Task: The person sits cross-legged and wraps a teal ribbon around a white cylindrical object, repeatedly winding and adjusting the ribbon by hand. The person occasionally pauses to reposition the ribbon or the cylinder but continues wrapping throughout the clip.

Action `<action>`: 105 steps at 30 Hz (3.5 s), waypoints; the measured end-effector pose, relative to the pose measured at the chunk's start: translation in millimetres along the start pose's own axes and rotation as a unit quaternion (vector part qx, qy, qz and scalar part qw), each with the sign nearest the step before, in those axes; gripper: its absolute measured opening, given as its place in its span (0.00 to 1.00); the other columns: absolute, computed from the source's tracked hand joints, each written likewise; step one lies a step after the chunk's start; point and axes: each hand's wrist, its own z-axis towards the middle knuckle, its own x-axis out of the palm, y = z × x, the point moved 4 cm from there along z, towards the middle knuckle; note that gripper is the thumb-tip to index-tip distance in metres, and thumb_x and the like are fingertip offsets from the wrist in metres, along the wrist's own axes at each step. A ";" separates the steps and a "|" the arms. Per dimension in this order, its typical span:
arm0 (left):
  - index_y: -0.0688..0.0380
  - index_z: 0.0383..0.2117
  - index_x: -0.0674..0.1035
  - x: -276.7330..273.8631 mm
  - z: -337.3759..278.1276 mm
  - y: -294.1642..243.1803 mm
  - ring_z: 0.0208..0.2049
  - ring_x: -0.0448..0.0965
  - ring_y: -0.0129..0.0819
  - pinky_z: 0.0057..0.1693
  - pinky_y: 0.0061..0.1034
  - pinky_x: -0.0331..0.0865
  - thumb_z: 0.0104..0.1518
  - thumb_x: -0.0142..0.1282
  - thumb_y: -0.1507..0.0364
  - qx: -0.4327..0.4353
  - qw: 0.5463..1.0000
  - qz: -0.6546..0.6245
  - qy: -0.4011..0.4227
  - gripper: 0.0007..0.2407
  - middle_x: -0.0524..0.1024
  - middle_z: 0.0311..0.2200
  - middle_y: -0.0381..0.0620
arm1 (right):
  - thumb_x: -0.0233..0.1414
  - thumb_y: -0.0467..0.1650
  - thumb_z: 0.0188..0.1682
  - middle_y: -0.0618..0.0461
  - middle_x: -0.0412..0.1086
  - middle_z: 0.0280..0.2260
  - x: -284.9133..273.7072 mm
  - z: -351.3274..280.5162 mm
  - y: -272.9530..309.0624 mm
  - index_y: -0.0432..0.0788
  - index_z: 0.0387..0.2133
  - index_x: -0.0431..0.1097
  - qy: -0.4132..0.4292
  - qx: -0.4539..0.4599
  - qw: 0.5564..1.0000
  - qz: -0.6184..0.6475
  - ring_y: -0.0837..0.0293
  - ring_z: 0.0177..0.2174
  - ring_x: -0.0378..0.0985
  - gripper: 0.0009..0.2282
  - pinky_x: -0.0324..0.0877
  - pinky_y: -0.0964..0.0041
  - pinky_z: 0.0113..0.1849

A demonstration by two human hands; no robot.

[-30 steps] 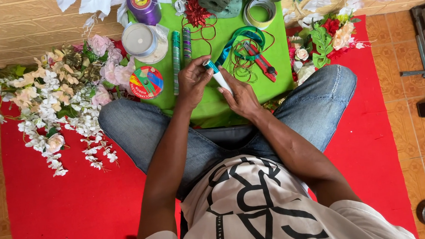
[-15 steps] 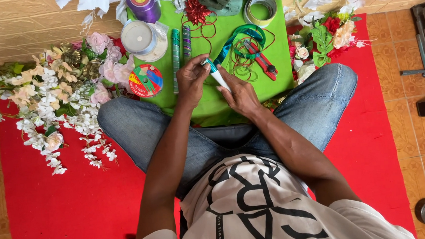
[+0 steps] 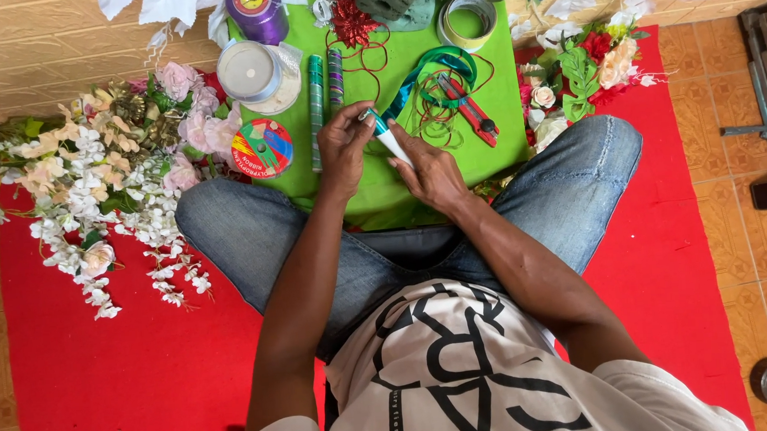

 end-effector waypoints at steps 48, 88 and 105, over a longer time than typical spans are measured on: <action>0.58 0.48 0.81 -2.5 -1.9 8.1 0.36 0.77 0.21 0.42 0.15 0.71 0.61 0.60 0.69 -0.108 0.994 0.027 -0.021 0.12 0.81 0.39 0.46 | 0.54 0.29 0.50 0.30 0.74 0.46 -2.7 -7.1 -1.0 0.44 0.62 0.64 0.043 0.084 0.992 0.087 0.27 0.39 0.78 0.24 0.74 0.35 0.34; 0.61 0.48 0.83 -3.3 2.3 21.9 0.42 0.80 0.26 0.47 0.19 0.75 0.59 0.63 0.72 -0.095 0.995 0.007 -0.032 0.12 0.83 0.39 0.51 | 0.55 0.30 0.50 0.29 0.77 0.32 4.9 -11.1 -16.0 0.49 0.63 0.65 0.030 0.088 0.993 0.073 0.32 0.27 0.81 0.25 0.71 0.44 0.26; 0.63 0.62 0.72 5.6 -2.8 6.7 0.50 0.77 0.27 0.55 0.18 0.75 0.61 0.57 0.77 -0.066 0.991 -0.090 0.074 0.20 0.76 0.51 0.55 | 0.55 0.29 0.52 0.31 0.77 0.39 6.3 -12.1 -26.6 0.45 0.64 0.63 -0.001 0.056 0.996 0.072 0.31 0.34 0.80 0.25 0.72 0.41 0.29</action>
